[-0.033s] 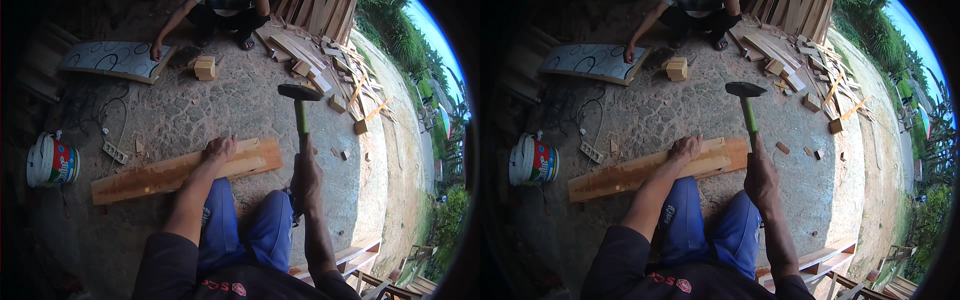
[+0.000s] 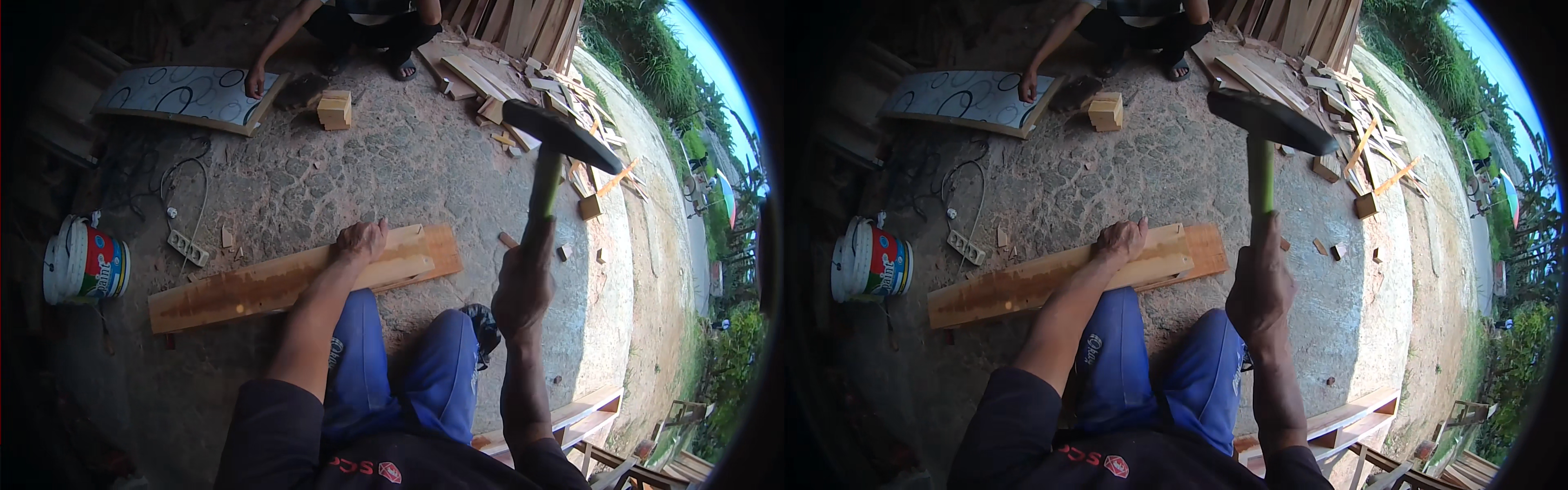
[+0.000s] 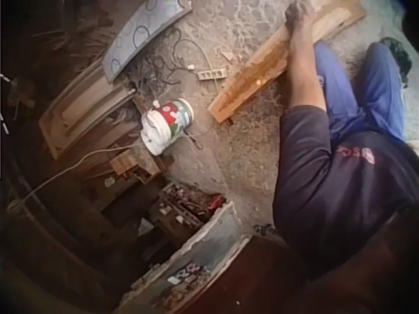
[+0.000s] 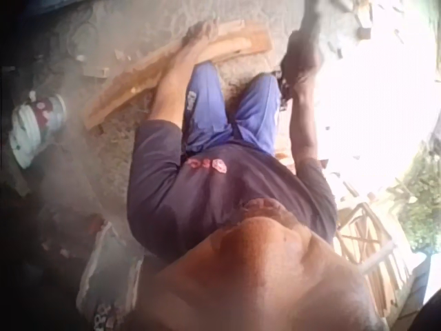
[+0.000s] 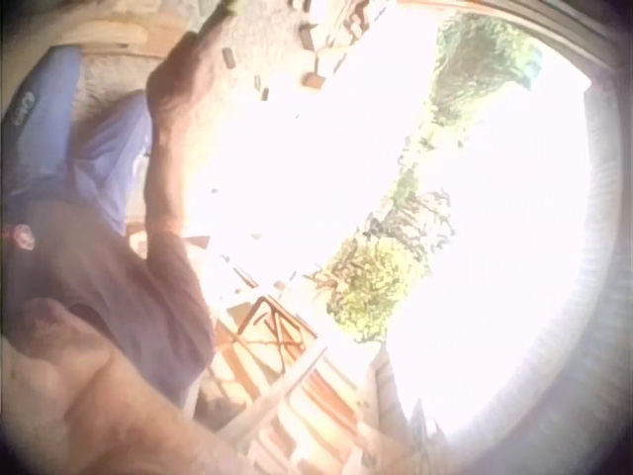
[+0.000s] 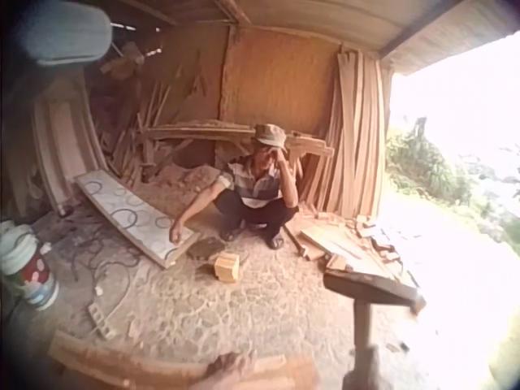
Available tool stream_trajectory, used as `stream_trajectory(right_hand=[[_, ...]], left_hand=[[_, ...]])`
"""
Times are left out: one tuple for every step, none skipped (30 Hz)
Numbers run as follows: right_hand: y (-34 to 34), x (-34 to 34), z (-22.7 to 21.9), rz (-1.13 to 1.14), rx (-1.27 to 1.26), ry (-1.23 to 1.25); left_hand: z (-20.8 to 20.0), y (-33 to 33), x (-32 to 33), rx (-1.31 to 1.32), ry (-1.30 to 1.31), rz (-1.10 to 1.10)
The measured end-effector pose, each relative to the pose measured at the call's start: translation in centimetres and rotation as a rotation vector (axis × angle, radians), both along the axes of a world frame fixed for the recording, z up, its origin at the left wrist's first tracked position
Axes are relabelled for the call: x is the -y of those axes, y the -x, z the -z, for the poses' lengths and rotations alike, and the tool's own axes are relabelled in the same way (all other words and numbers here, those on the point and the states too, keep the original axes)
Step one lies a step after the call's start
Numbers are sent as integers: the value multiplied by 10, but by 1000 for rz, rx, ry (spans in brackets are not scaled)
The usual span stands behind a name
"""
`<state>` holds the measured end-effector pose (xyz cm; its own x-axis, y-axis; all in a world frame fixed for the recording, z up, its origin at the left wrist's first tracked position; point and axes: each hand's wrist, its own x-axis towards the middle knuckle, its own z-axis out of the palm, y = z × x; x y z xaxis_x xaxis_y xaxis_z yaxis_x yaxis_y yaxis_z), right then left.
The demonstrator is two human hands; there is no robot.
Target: The person aligns wooden boards on the ground and drives nails into the joints using a hammer to assemble a rectangular frame.
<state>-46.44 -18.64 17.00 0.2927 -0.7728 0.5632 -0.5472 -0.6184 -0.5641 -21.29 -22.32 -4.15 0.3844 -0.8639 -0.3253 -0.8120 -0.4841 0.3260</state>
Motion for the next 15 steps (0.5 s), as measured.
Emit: stream_trajectory(right_hand=[[4,-6,-18,-40,244,4],[19,-13,-35,-130,532,3],[26,-14,-25,-205,739,-54],[31,-14,12,-218,671,-7],[34,-14,63,-81,344,-36],[37,-15,106,-1,-50,-158],[48,-5,151,-110,-332,-532],[32,-4,154,-55,-261,-566],[31,-2,151,-74,-248,-372],[34,-3,144,-90,-234,-178],[23,-22,100,-51,-191,-333],[2,-12,40,-31,-128,-430],[-2,-11,4,50,-69,-189],[5,-7,-4,11,59,-76],[15,-2,-13,-23,160,48]], left_hand=[[2,-4,0,6,8,5],[1,14,11,-27,36,49],[1,15,11,-29,39,58],[1,15,11,-31,42,66],[-1,16,11,-30,47,69],[-4,16,13,-29,40,61],[-7,27,17,-46,40,70],[-12,22,22,-39,44,54],[-14,17,28,-35,60,53],[-14,12,35,-33,76,54],[7,13,13,-43,25,56],[8,2,12,-18,46,35],[15,-4,1,2,45,26],[14,-4,2,11,69,30],[10,3,7,-10,66,44]])
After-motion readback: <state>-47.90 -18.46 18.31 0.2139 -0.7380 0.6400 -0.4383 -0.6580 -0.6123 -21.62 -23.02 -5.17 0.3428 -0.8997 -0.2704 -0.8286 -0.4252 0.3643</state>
